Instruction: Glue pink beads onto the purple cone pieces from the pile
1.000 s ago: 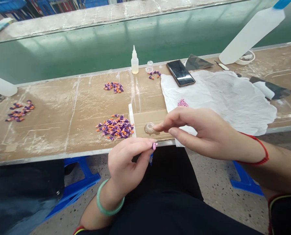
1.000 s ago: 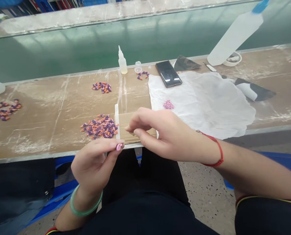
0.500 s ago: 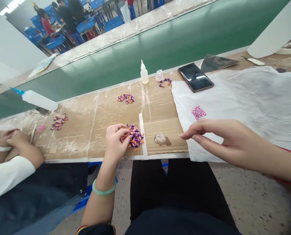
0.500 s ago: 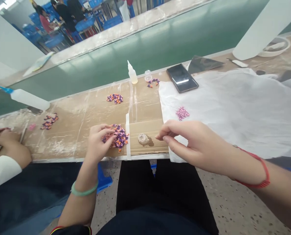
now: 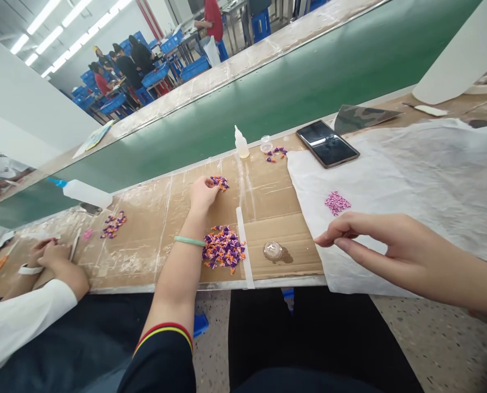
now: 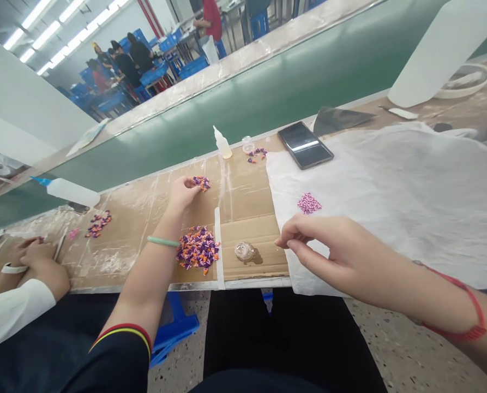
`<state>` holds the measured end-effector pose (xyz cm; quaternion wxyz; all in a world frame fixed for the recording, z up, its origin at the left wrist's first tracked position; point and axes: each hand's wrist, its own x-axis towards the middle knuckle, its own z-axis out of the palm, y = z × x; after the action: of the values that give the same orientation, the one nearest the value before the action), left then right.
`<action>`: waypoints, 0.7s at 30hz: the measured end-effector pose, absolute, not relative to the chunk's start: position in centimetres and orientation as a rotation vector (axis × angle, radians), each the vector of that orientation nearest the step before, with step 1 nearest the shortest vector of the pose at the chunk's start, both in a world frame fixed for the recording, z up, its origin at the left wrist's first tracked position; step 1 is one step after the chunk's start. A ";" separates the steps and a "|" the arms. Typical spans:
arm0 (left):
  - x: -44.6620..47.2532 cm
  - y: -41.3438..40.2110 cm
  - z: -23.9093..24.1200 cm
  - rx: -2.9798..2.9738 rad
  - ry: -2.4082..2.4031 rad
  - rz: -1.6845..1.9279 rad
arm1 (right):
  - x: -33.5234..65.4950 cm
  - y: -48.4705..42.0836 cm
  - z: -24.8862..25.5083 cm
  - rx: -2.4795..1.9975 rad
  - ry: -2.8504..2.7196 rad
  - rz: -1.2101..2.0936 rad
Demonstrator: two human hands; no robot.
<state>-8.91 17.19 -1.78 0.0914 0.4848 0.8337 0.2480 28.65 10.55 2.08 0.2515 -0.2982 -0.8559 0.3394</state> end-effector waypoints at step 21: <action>-4.0 5.0 3.6 1.453 1.963 0.824 | 32.0 16.2 -1.5 -1.222 -2.425 0.607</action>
<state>-3.99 5.01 3.56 0.2782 0.5414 0.7316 0.3072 31.96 16.16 -1.50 0.1787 -0.4322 -0.8575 0.2145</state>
